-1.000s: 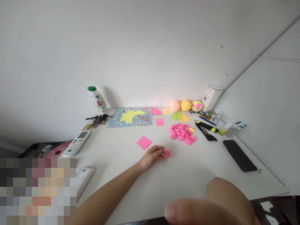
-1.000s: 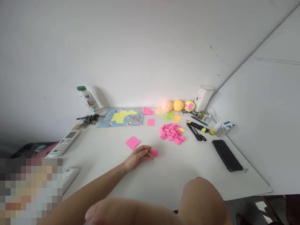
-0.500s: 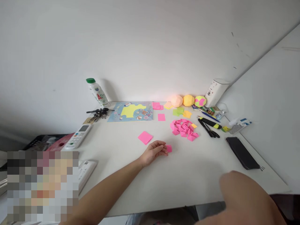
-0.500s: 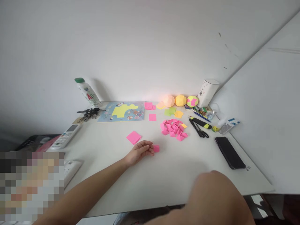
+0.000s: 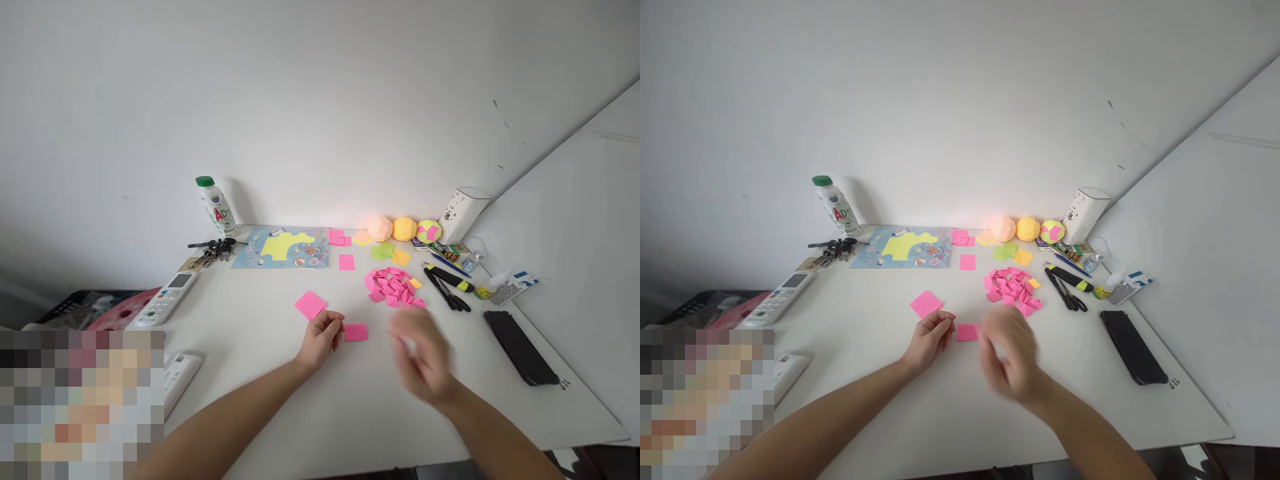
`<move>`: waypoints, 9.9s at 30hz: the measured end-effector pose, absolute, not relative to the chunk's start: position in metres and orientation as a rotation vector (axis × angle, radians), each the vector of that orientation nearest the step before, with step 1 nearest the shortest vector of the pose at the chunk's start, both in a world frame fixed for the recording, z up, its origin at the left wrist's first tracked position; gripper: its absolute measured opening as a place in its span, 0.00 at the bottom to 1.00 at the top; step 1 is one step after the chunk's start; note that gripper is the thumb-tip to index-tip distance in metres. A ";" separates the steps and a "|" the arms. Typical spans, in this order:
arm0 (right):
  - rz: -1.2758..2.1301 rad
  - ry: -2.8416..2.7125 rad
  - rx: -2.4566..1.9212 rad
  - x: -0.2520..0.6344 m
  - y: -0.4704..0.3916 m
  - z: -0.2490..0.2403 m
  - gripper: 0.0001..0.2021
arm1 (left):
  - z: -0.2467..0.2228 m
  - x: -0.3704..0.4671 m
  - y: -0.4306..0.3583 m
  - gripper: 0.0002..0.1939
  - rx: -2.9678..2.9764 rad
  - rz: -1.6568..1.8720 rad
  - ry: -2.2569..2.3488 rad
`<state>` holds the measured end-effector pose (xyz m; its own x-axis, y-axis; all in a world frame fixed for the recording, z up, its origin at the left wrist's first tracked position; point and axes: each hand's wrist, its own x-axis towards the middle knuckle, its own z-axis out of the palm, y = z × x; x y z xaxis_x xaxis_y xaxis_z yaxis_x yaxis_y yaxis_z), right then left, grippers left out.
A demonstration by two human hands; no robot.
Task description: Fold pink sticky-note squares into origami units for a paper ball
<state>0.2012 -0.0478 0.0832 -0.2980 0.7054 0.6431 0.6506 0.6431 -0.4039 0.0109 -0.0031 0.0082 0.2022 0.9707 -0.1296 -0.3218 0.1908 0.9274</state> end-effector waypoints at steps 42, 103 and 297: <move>0.972 -1.726 -1.233 0.194 -0.025 0.020 0.08 | 0.009 0.008 -0.011 0.11 2.046 0.859 0.939; -0.615 -2.448 -1.158 0.174 -0.049 0.051 0.08 | 0.007 0.012 -0.020 0.14 2.854 0.992 0.929; 1.145 -1.416 -1.211 0.182 -0.039 0.033 0.09 | 0.015 0.015 -0.014 0.20 1.097 0.684 0.657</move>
<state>0.1815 -0.0391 0.0333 -0.0942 0.9930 0.0709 0.1386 0.0836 -0.9868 0.0149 -0.0137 0.0154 0.6240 0.7696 -0.1358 -0.1667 0.3008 0.9390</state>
